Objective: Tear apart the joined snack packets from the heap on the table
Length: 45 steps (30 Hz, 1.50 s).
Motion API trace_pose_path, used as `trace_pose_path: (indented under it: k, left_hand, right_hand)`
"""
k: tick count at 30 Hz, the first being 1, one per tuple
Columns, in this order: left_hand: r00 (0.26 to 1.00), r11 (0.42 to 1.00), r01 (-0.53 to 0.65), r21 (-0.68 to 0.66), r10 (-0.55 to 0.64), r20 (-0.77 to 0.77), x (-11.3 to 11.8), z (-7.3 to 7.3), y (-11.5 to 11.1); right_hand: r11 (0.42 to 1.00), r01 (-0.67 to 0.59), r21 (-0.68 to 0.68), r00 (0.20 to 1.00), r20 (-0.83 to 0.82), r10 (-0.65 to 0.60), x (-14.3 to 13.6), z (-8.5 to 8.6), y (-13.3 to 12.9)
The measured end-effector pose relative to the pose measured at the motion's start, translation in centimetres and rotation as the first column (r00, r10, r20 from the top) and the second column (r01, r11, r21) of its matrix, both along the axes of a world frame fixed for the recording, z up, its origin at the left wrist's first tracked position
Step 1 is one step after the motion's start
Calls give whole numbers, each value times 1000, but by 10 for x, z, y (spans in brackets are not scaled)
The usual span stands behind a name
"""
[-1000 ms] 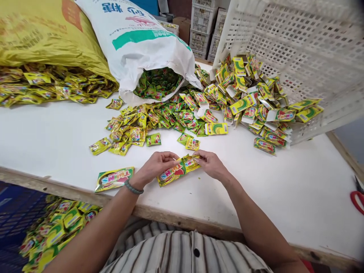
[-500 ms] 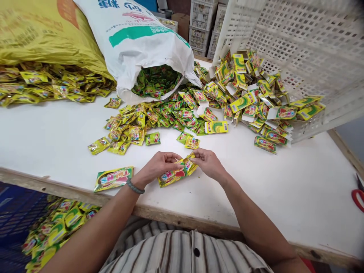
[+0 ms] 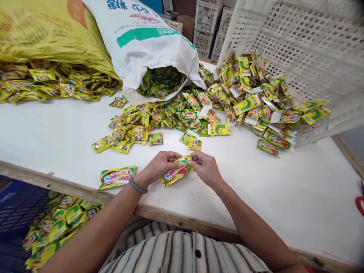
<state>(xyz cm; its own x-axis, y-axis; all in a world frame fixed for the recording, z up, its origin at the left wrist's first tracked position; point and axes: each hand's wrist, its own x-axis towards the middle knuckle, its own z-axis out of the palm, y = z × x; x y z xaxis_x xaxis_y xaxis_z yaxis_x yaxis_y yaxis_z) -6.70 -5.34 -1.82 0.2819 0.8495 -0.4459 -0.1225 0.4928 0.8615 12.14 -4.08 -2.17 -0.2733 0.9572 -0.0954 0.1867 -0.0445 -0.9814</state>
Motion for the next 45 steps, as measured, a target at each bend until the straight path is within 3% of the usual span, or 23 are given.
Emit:
trace_pose_path:
  k: [2, 5, 8, 12, 14, 19, 24, 29, 36, 39, 43, 45]
  left_hand:
    - [1000, 1000, -25, 8, 25, -2, 1, 0, 1]
    - [997, 996, -73, 48, 73, -2, 3, 0, 2]
    - [996, 993, -87, 85, 87, -1, 4, 1, 3]
    - [992, 991, -117, 67, 113, 59, 8, 8, 4]
    - [988, 987, -135, 87, 128, 82, 13, 13, 5]
    - [982, 981, -152, 123, 136, 129, 28, 21, 10]
    - [956, 941, -281, 191, 256, 143, 39, 13, 11]
    - [957, 916, -288, 279, 263, 124, 40, 3, 6]
    - [996, 959, -89, 269, 82, 37, 33, 0, 7]
    - [983, 962, -171, 212, 151, 104, 33, 0, 8]
    - [954, 936, -297, 187, 281, 106, 33, 1, 8]
    - [946, 927, -322, 191, 310, 89, 33, 0, 7]
  right_hand:
    - [999, 27, 32, 999, 25, -28, 0, 0, 0]
    - [976, 110, 190, 978, 156, -141, 3, 1, 3]
    - [941, 80, 328, 953, 251, -168, 5, 2, 4]
    - [904, 104, 414, 936, 267, -230, 8, 6, 3]
    - [910, 145, 388, 935, 246, -254, 9, 9, 1]
    - [982, 61, 180, 979, 181, -94, 10, 16, -3]
    - [973, 167, 157, 986, -23, -166, 16, 9, 1]
    - [998, 50, 34, 988, -146, -44, 14, -3, 4]
    - [1000, 21, 12, 995, -97, -20, 16, -6, 4]
    - [997, 77, 12, 990, -117, -75, 18, -7, 4]
    - [975, 64, 212, 998, 7, -68, 16, -2, 0]
    - [969, 49, 241, 999, 7, -53, 15, 1, -2]
